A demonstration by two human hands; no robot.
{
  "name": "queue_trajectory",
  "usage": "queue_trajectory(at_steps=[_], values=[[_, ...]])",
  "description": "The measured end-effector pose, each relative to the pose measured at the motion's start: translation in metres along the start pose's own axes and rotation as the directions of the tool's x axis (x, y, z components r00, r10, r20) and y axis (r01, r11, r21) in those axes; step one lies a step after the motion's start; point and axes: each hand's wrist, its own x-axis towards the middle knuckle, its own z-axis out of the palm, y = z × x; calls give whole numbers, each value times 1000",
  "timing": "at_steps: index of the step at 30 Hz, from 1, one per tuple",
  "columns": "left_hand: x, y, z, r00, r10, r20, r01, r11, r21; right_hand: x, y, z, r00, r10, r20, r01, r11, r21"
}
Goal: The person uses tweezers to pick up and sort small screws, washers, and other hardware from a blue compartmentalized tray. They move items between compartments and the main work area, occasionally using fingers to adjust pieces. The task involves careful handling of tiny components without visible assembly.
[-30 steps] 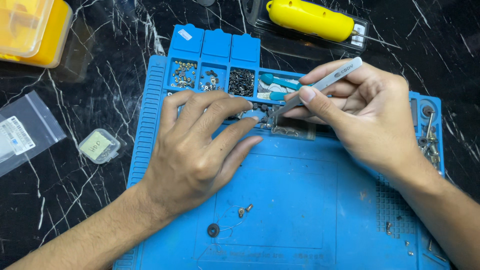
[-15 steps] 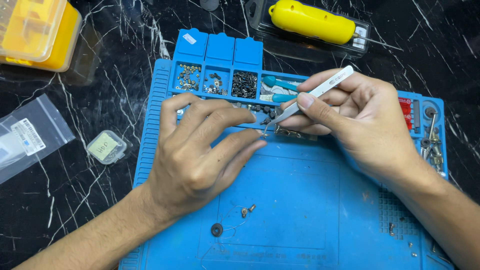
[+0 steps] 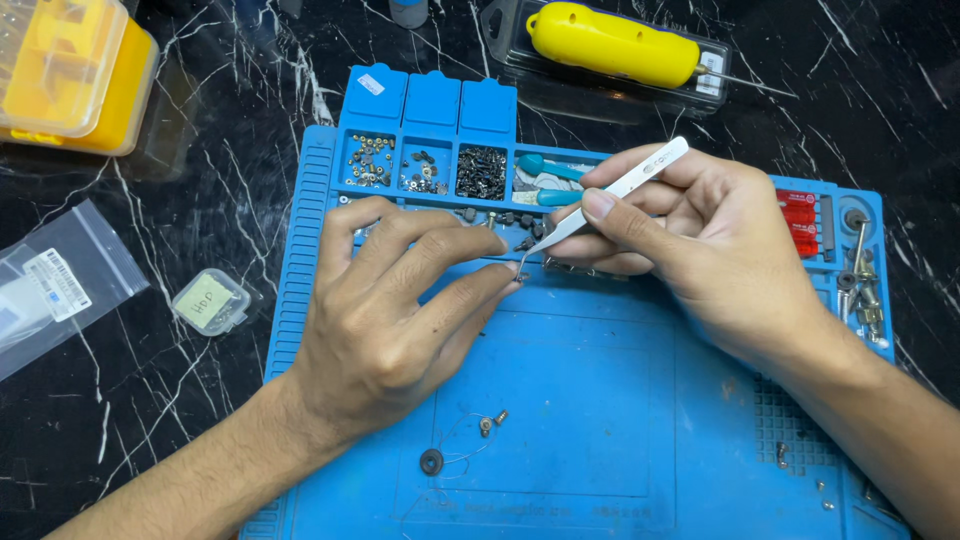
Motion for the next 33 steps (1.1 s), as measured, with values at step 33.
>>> queue_trajectory(at_steps=[33], values=[[15, -5, 12, 876, -468, 114, 481, 864, -147, 8, -7, -14, 981, -192, -18, 192, 981, -2]])
